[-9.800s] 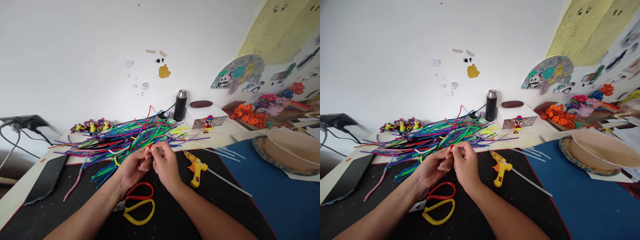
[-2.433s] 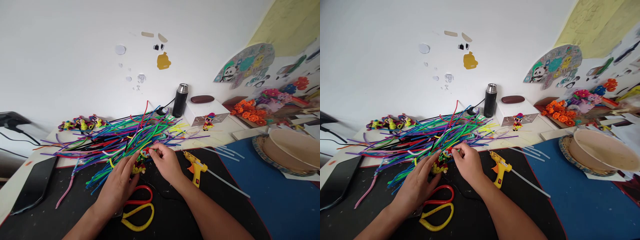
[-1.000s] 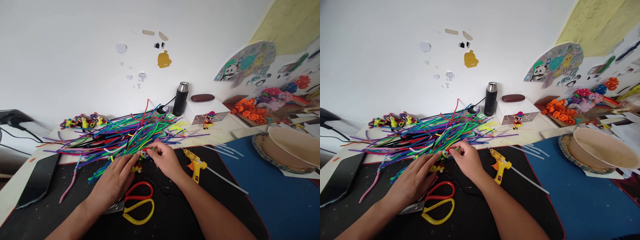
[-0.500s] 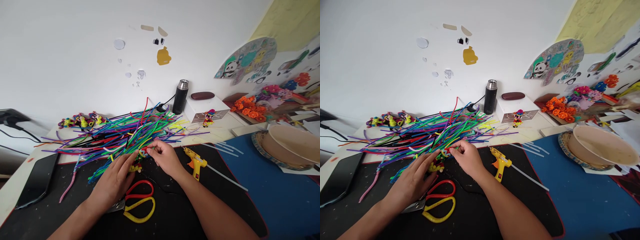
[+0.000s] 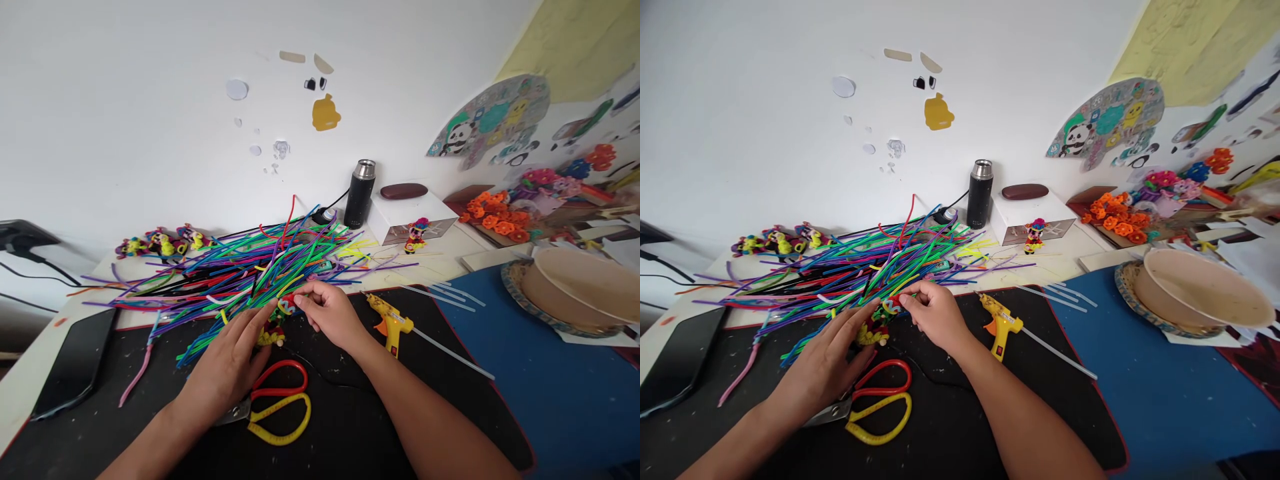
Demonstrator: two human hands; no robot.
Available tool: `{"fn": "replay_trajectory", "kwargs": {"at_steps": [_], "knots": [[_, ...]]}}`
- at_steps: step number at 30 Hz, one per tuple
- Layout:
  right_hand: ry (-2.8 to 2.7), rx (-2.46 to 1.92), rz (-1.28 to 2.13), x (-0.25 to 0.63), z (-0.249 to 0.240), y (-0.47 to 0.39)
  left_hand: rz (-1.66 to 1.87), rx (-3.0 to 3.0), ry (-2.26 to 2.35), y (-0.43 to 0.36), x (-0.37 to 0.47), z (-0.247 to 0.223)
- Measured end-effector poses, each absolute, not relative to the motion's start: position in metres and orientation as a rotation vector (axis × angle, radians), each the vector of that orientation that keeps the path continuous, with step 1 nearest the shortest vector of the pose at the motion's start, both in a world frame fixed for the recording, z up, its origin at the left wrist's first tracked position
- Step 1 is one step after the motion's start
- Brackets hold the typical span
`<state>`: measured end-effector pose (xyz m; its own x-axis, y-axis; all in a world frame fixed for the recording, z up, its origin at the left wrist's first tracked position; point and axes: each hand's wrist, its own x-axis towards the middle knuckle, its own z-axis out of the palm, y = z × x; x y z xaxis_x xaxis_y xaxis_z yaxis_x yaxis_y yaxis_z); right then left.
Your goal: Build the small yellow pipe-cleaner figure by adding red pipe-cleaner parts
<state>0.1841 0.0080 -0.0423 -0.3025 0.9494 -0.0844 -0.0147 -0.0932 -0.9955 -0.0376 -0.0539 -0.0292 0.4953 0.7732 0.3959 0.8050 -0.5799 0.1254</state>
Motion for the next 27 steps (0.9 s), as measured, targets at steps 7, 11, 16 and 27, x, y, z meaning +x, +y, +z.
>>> {"fn": "replay_trajectory", "kwargs": {"at_steps": [7,11,16,27], "knots": [[-1.264,-1.042,1.615,0.184,-0.041,0.009,-0.691,-2.674,-1.488,-0.057,-0.036,-0.034],[-1.138,-1.02,1.736,0.185,-0.04,0.009,-0.742,-2.677,-1.506,-0.058,-0.033,-0.035],[-0.99,-1.007,1.835,0.185,-0.038,0.01,-0.78,-2.658,-1.543,-0.057,-0.027,-0.036],[-0.866,-0.978,1.857,0.184,-0.042,0.013,-0.817,-2.579,-1.558,-0.056,-0.017,-0.044]]}}
